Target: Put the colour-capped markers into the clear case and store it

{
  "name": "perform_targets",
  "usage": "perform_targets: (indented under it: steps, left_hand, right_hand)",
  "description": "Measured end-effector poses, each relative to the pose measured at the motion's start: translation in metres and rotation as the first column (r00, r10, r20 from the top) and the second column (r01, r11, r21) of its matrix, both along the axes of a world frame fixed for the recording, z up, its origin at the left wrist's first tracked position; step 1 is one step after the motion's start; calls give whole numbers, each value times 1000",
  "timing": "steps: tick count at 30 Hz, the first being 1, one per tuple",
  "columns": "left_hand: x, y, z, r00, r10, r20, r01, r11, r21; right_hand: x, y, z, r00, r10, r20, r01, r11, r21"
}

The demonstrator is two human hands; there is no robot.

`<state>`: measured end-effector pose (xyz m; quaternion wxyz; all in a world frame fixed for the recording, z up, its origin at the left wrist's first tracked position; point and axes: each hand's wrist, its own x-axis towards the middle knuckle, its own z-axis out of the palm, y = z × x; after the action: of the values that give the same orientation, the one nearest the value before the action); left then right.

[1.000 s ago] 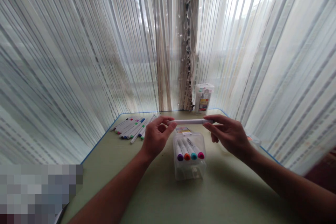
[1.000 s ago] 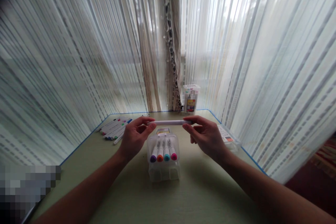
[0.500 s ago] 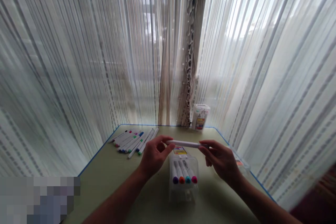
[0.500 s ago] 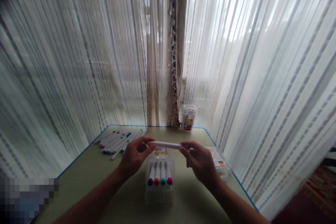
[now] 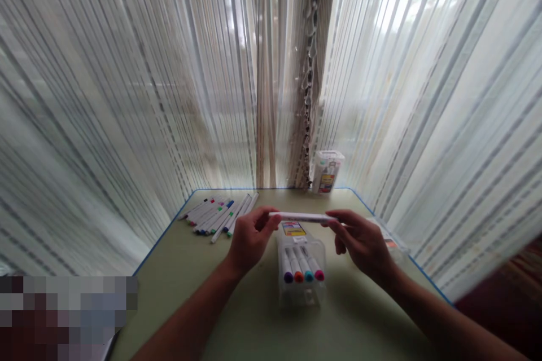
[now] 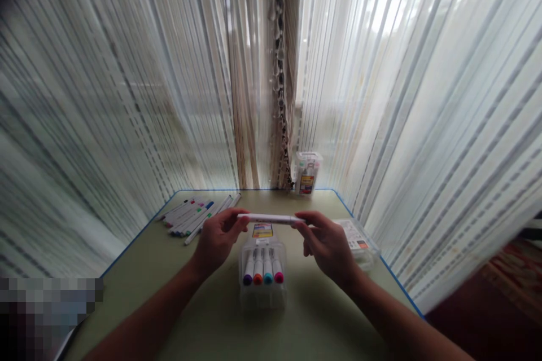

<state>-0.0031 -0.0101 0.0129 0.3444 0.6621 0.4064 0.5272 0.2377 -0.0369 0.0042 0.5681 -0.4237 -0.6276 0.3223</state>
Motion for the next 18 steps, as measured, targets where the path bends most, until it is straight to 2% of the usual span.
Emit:
perform_targets:
  steps: [5, 18]
  left_hand:
    - [0, -2, 3, 997, 23, -75, -20, 999, 39]
    - [0, -3, 6, 987, 45, -151, -34, 997, 74]
  right_hand:
    - [1, 0, 3, 1000, -1, 21, 1, 1000, -5]
    - [2, -3, 7, 993, -14, 121, 14, 1000, 2]
